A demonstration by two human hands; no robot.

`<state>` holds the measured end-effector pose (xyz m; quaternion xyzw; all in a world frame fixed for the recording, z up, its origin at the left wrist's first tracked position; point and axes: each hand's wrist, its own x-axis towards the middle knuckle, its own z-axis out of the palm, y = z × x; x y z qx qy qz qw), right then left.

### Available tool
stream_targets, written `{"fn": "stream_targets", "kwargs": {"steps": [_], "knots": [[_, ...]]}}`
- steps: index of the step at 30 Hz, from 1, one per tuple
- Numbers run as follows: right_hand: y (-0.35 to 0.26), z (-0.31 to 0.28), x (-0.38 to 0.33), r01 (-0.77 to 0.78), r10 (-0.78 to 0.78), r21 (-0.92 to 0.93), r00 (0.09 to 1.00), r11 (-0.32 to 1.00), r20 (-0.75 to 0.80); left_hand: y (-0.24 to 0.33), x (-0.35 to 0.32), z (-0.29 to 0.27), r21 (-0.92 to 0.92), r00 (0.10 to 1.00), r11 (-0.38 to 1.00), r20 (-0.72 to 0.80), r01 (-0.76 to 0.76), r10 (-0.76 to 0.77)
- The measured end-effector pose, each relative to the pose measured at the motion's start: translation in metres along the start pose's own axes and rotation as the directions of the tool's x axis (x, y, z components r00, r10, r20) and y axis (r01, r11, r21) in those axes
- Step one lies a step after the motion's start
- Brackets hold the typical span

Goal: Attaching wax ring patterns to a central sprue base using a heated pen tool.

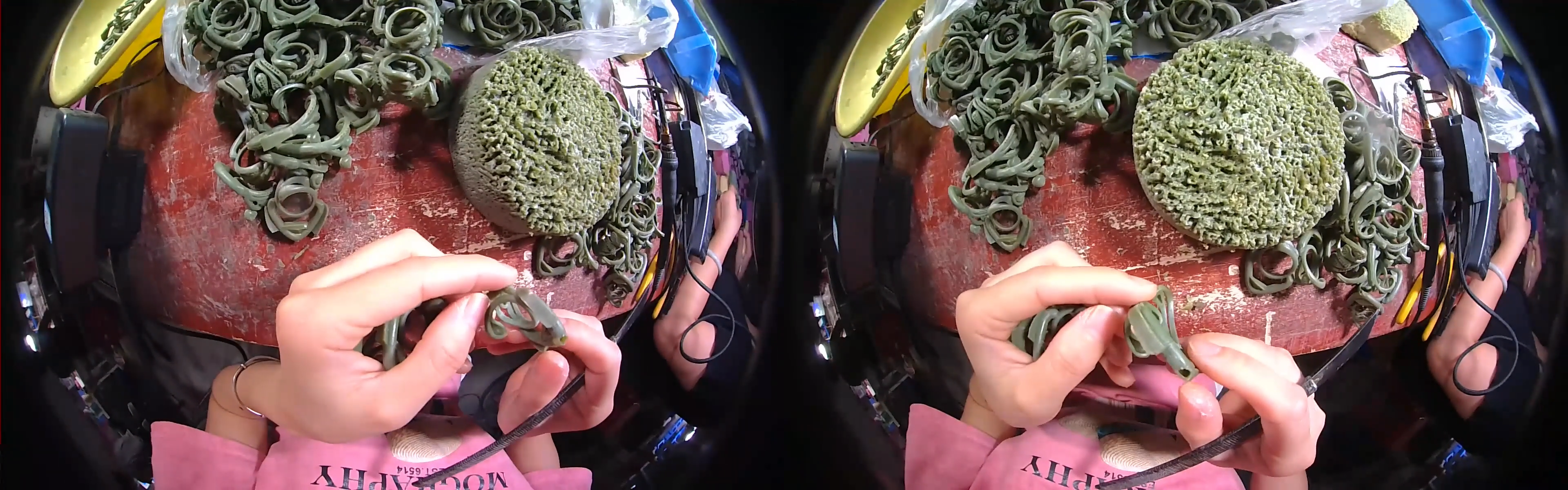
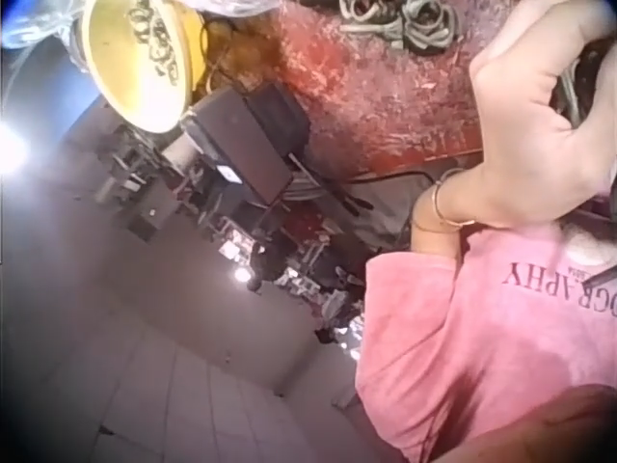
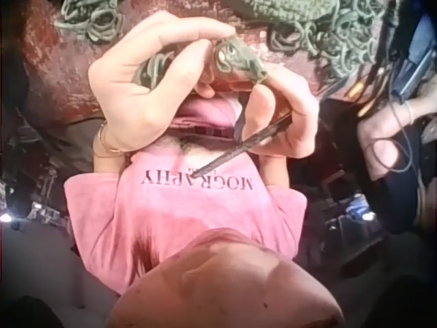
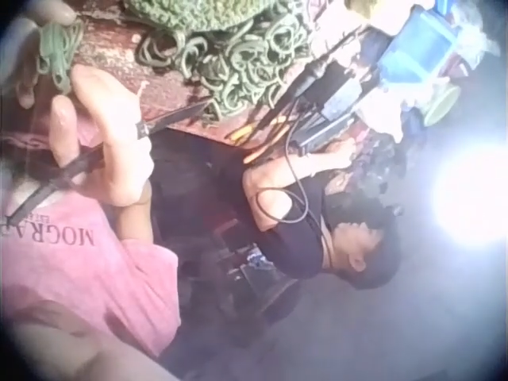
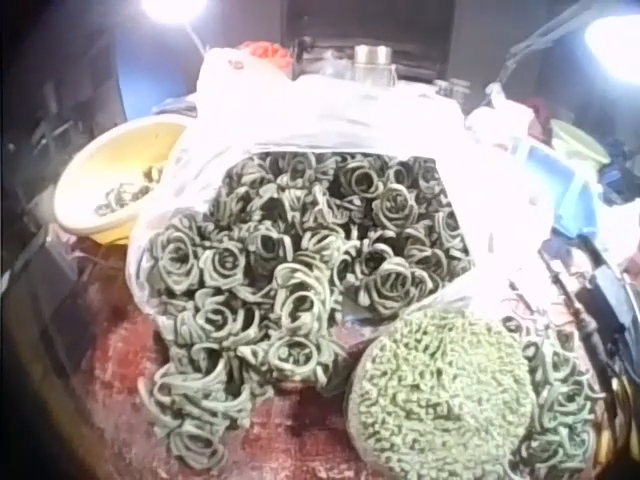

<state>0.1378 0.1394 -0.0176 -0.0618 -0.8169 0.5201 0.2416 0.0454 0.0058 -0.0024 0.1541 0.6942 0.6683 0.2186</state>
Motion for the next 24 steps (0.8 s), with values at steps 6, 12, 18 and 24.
{"fn": "stream_targets", "kwargs": {"steps": [6,12,18,24], "knots": [[0.005,0.004,0.006,0.099,-0.099,0.002,0.995,0.995,-0.013,-0.002,0.001,-0.002,0.0,0.999,1.0,0.029,-0.02,0.02],[-0.003,0.007,0.012,0.058,-0.056,0.043,0.997,0.997,-0.048,-0.004,0.0,-0.002,-0.039,0.999,0.999,0.037,-0.029,0.03],[-0.005,0.012,0.014,0.045,-0.043,0.052,0.998,0.998,-0.056,-0.005,-0.001,0.0,-0.209,0.991,0.968,0.024,0.136,-0.134],[-0.011,0.01,0.015,0.025,-0.026,-0.018,0.999,1.0,-0.034,-0.001,0.0,0.001,-0.33,0.96,0.902,0.07,0.278,-0.271]]}}
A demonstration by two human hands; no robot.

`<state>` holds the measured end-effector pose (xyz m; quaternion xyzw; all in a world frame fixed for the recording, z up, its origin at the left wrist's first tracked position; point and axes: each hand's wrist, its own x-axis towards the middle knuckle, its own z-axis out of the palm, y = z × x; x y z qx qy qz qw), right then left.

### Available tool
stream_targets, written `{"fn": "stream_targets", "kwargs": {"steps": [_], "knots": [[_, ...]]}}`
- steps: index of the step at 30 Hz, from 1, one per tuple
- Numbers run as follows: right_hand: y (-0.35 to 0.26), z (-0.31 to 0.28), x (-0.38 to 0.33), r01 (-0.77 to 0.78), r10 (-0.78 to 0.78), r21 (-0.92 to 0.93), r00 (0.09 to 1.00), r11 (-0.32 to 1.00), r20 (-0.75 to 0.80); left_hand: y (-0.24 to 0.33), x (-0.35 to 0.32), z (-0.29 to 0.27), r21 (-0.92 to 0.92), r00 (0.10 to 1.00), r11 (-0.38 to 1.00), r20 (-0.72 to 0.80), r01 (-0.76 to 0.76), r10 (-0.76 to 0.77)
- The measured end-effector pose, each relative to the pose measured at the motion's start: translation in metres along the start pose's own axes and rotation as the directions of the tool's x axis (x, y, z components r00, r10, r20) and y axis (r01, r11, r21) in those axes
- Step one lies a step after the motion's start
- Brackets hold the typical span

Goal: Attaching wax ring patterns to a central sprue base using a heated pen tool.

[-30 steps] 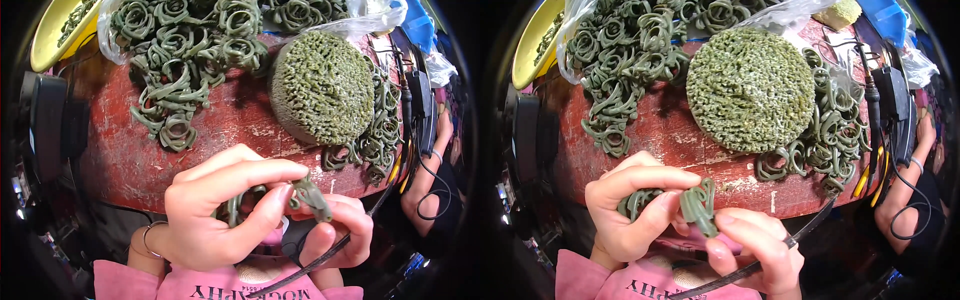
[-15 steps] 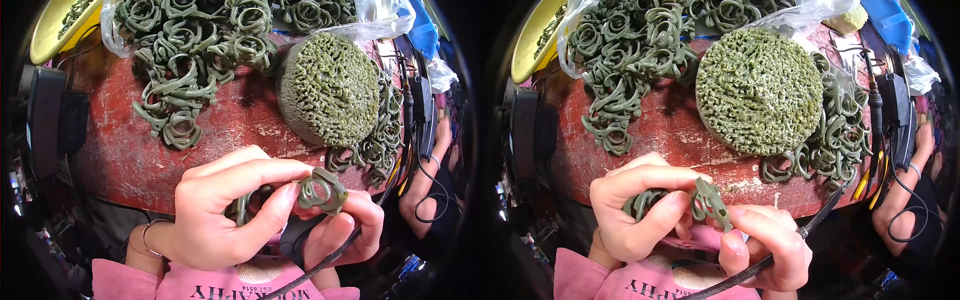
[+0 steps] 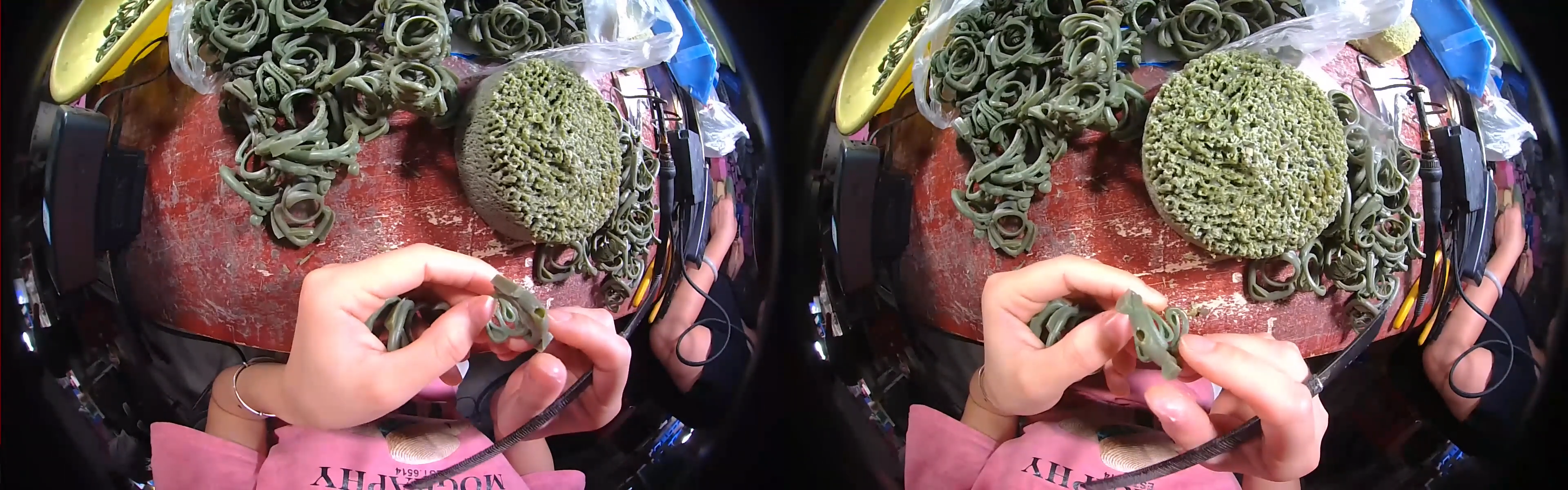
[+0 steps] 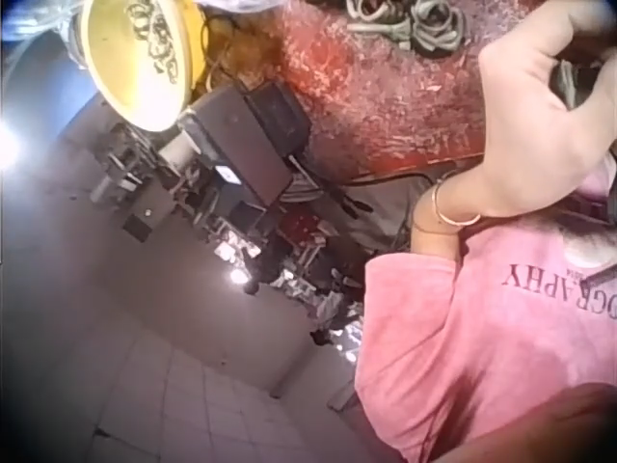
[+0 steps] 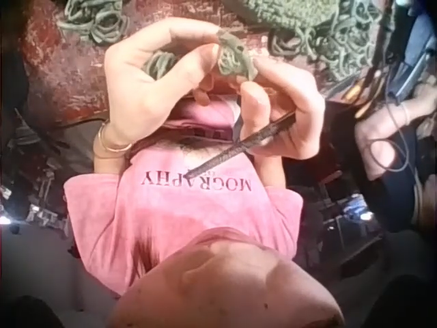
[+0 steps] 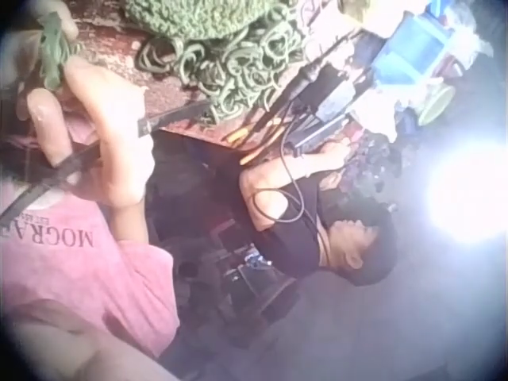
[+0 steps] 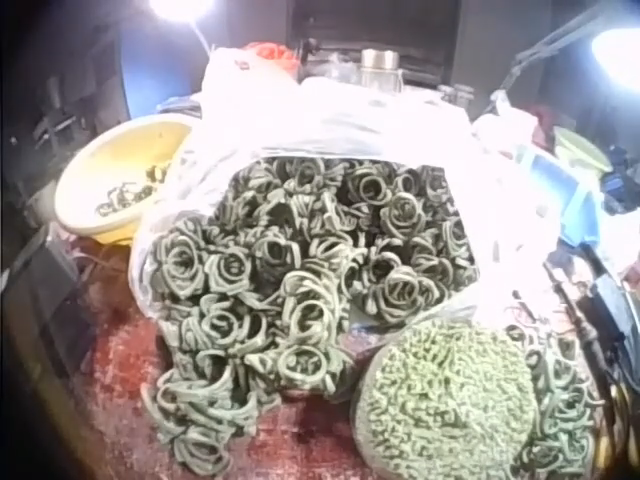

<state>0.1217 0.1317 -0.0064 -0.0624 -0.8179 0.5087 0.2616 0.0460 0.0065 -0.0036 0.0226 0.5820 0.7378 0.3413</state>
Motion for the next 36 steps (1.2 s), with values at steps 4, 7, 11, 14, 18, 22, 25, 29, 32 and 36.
{"fn": "stream_targets", "kwargs": {"steps": [4,7,11,14,18,22,25,29,32,36], "knots": [[0.002,-0.003,0.0,-0.023,0.025,-0.032,0.998,0.999,0.058,0.003,0.0,-0.001,0.022,1.0,1.0,0.009,0.013,-0.013],[0.001,0.009,0.001,-0.024,0.024,-0.158,1.0,0.987,-0.007,-0.001,0.001,-0.003,-0.011,0.999,1.0,0.024,0.022,-0.022],[0.0,0.009,0.005,0.061,-0.081,-0.279,0.995,0.958,-0.06,-0.001,0.002,-0.001,0.048,0.998,0.997,0.022,-0.063,0.062],[0.001,0.009,0.005,0.119,-0.145,-0.324,0.988,0.939,-0.056,-0.002,0.004,-0.005,0.207,0.979,0.957,0.034,-0.205,0.203],[0.0,0.012,0.0,0.09,-0.136,-0.313,0.982,0.946,-0.128,-0.003,0.005,-0.009,0.349,0.921,0.854,0.098,-0.386,0.377],[0.0,0.012,-0.001,0.055,-0.104,-0.249,0.977,0.967,-0.188,-0.002,0.005,-0.008,0.428,0.877,0.771,0.132,-0.471,0.463],[0.004,0.006,-0.001,0.108,-0.135,-0.234,0.985,0.966,-0.104,0.0,0.0,-0.008,0.471,0.862,0.736,0.121,-0.486,0.492],[0.001,0.006,-0.001,0.07,-0.096,-0.248,0.991,0.966,-0.094,0.0,-0.001,-0.008,0.501,0.821,0.676,0.139,-0.541,0.553],[0.004,-0.002,-0.006,0.007,-0.015,-0.149,0.998,0.989,-0.054,0.0,-0.002,-0.005,0.518,0.812,0.659,0.134,-0.546,0.568],[0.009,-0.005,-0.012,-0.03,0.032,0.064,0.999,0.998,-0.031,0.0,-0.004,-0.003,0.568,0.813,0.643,0.084,-0.514,0.576]]}}
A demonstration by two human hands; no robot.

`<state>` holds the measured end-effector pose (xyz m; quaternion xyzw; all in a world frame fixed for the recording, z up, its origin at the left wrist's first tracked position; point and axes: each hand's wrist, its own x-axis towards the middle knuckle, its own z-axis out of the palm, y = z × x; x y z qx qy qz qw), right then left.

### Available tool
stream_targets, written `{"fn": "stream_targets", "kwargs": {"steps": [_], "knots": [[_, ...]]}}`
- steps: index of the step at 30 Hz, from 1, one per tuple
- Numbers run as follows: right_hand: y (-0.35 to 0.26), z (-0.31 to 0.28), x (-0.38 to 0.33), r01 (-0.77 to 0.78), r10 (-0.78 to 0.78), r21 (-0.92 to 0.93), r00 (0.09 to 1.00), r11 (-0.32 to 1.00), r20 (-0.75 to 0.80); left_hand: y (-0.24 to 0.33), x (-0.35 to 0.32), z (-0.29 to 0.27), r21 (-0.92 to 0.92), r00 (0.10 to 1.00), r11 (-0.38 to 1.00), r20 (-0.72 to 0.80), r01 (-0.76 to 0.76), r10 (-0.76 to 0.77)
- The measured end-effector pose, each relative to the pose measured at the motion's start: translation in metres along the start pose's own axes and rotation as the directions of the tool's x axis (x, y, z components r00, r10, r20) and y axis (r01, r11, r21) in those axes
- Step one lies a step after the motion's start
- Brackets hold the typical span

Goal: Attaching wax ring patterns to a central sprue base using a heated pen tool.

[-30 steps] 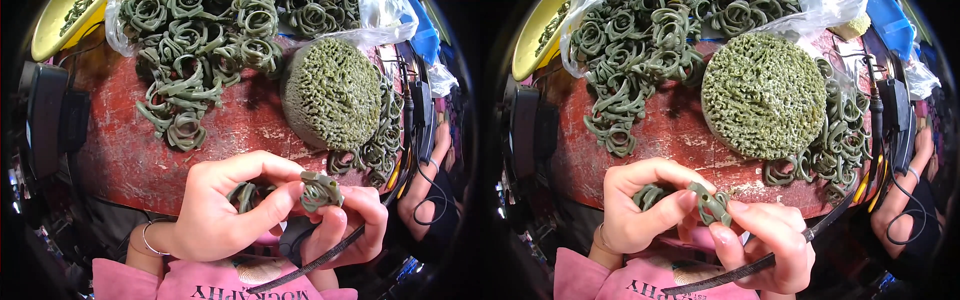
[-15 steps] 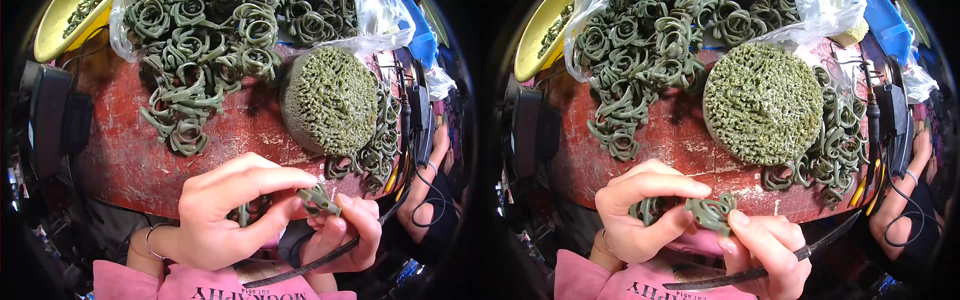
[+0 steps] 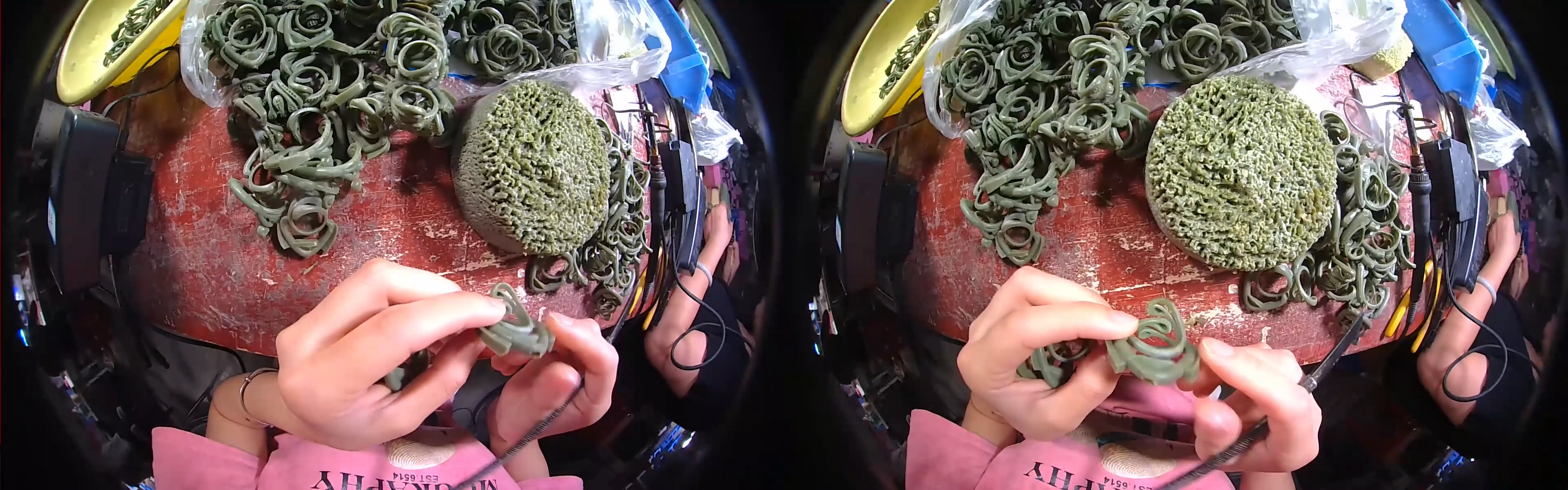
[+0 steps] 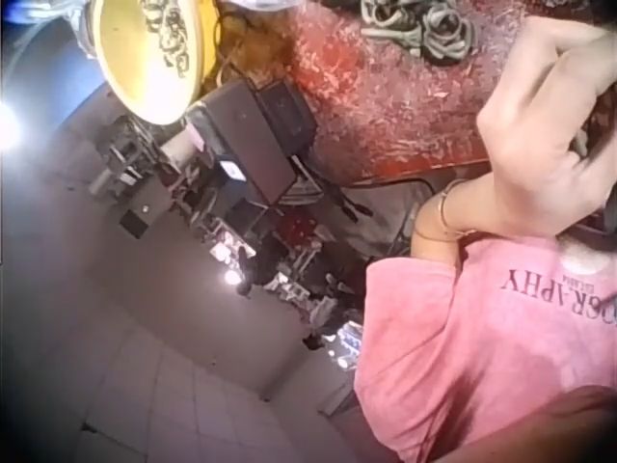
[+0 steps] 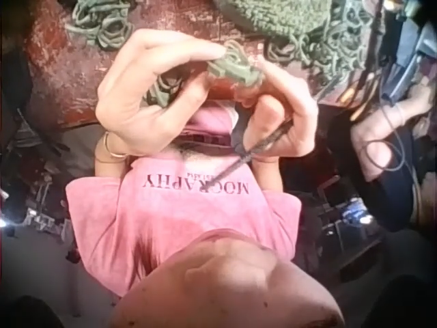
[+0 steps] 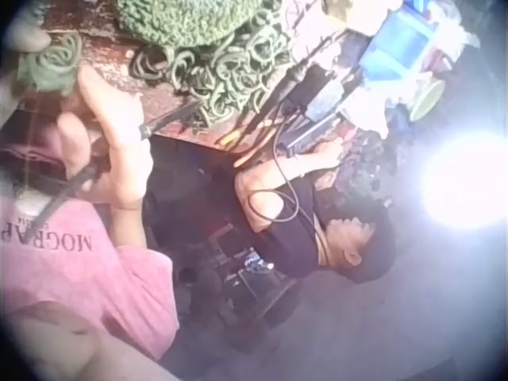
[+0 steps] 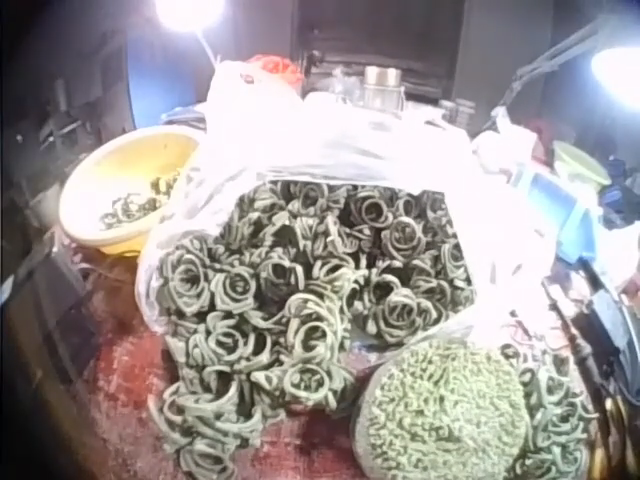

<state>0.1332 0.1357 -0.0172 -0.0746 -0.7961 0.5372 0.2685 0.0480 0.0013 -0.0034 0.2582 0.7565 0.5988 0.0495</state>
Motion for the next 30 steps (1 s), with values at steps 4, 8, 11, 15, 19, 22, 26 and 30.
{"fn": "stream_targets", "kwargs": {"steps": [4,8,11,15,19,22,26,30], "knots": [[0.005,0.01,-0.006,0.009,0.031,0.214,0.983,0.977,-0.18,-0.001,0.001,0.0,-0.02,0.999,0.999,-0.007,0.037,-0.038],[0.003,-0.001,-0.006,0.064,-0.053,0.224,0.997,0.972,-0.055,0.003,0.002,0.001,-0.089,0.995,0.991,0.016,0.099,-0.098],[0.001,-0.001,-0.015,0.064,-0.06,0.096,0.997,0.993,-0.045,-0.002,0.001,0.001,-0.176,0.991,0.975,0.027,0.134,-0.131],[0.002,0.006,-0.013,0.153,-0.154,0.058,0.988,0.987,0.006,-0.002,-0.001,0.001,-0.239,0.976,0.946,0.044,0.217,-0.213],[0.008,0.01,-0.005,0.3,-0.307,0.077,0.945,0.951,0.109,-0.002,-0.002,0.0,-0.254,0.968,0.935,0.025,0.249,-0.251],[0.003,0.01,-0.001,0.31,-0.319,0.084,0.936,0.947,0.151,-0.004,-0.001,0.001,-0.193,0.989,0.97,0.017,0.148,-0.147],[0.007,0.008,-0.008,0.364,-0.358,-0.097,0.931,0.927,0.068,-0.004,0.001,-0.002,-0.099,0.999,0.995,0.036,0.02,-0.017],[0.013,0.015,-0.01,0.357,-0.367,-0.118,0.927,0.927,-0.077,-0.004,-0.001,0.001,-0.019,1.0,1.0,-0.013,0.014,-0.014]]}}
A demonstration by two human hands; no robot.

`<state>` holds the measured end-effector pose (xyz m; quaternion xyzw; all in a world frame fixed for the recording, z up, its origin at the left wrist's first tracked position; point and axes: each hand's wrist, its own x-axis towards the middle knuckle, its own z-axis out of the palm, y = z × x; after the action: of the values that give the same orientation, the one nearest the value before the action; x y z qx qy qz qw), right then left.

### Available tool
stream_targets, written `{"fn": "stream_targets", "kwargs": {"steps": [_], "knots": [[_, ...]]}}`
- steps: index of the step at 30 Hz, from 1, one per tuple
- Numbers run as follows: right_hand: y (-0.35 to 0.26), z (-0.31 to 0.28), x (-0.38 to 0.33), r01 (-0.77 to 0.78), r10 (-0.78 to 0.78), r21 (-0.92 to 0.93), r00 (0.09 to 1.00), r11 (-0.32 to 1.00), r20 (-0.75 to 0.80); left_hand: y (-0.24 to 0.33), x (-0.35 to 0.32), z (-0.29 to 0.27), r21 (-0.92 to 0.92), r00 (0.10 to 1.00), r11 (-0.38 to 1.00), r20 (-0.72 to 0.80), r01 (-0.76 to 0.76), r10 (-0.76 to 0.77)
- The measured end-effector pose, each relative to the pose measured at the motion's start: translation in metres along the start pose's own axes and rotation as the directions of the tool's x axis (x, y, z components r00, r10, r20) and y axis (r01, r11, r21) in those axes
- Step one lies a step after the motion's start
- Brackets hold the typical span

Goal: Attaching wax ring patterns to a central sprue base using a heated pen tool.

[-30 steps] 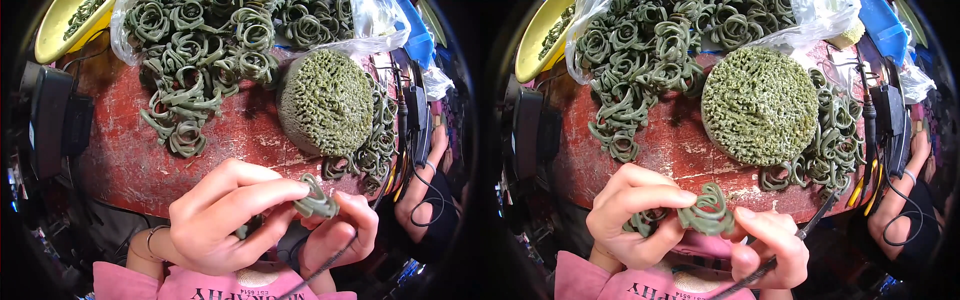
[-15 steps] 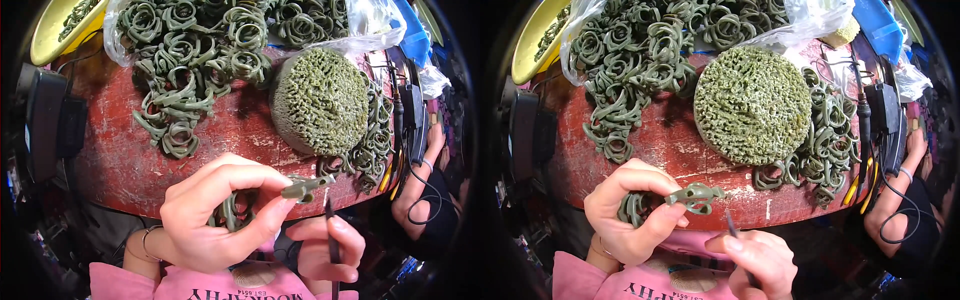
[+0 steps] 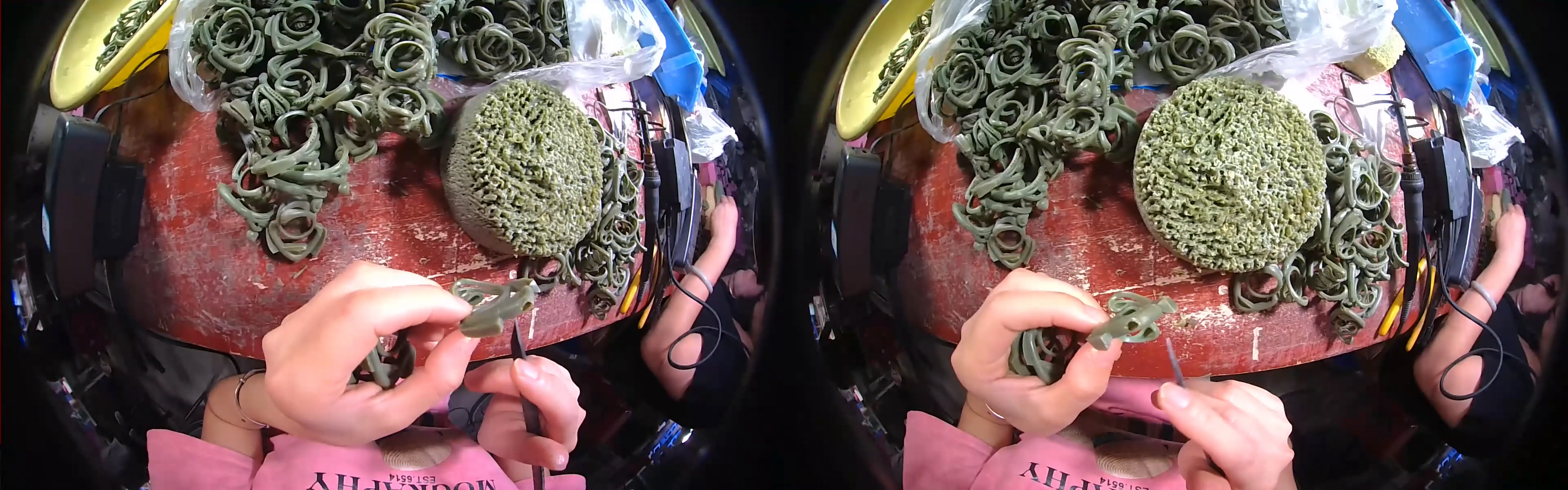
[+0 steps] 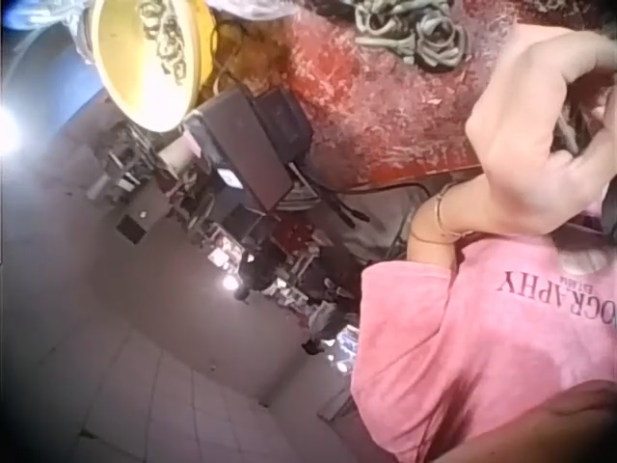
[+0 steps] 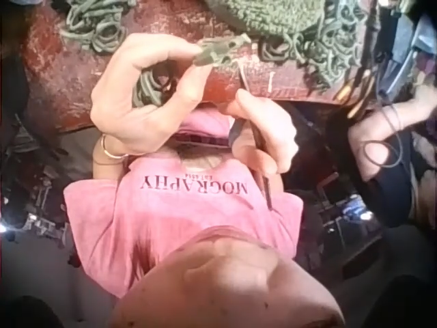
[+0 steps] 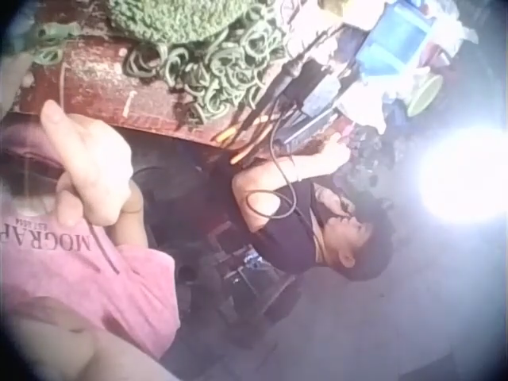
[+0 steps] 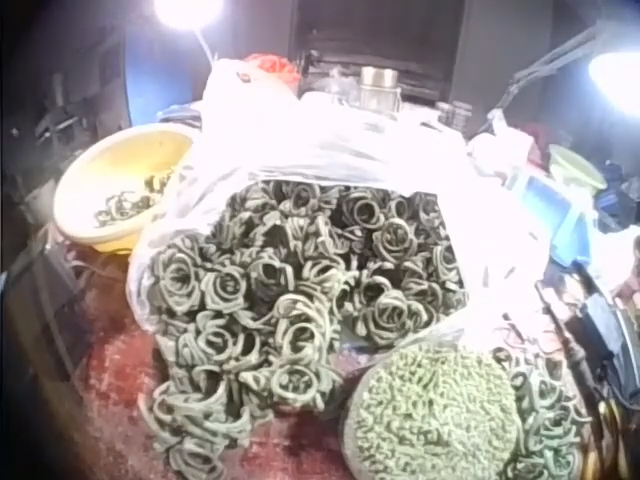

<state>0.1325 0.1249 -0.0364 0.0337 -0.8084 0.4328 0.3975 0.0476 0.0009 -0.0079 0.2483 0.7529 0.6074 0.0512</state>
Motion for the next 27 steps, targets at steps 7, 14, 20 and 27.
{"fn": "stream_targets", "kwargs": {"steps": [7,14,20,27], "knots": [[0.002,-0.007,0.001,0.041,-0.035,-0.086,0.997,0.995,0.07,0.002,0.0,0.003,0.034,0.999,0.999,-0.038,0.003,-0.002],[-0.001,-0.011,0.011,-0.056,0.033,0.122,0.983,0.991,0.183,0.001,0.002,-0.001,-0.039,0.999,0.999,0.047,-0.019,0.02],[-0.013,-0.019,0.01,-0.263,0.255,-0.011,0.927,0.965,0.275,-0.006,-0.001,-0.007,-0.292,0.956,0.913,0.162,0.285,-0.246],[-0.015,-0.021,0.021,-0.387,0.326,0.224,0.907,0.894,0.265,-0.001,-0.003,0.002,-0.526,0.886,0.718,0.185,0.455,-0.426]]}}
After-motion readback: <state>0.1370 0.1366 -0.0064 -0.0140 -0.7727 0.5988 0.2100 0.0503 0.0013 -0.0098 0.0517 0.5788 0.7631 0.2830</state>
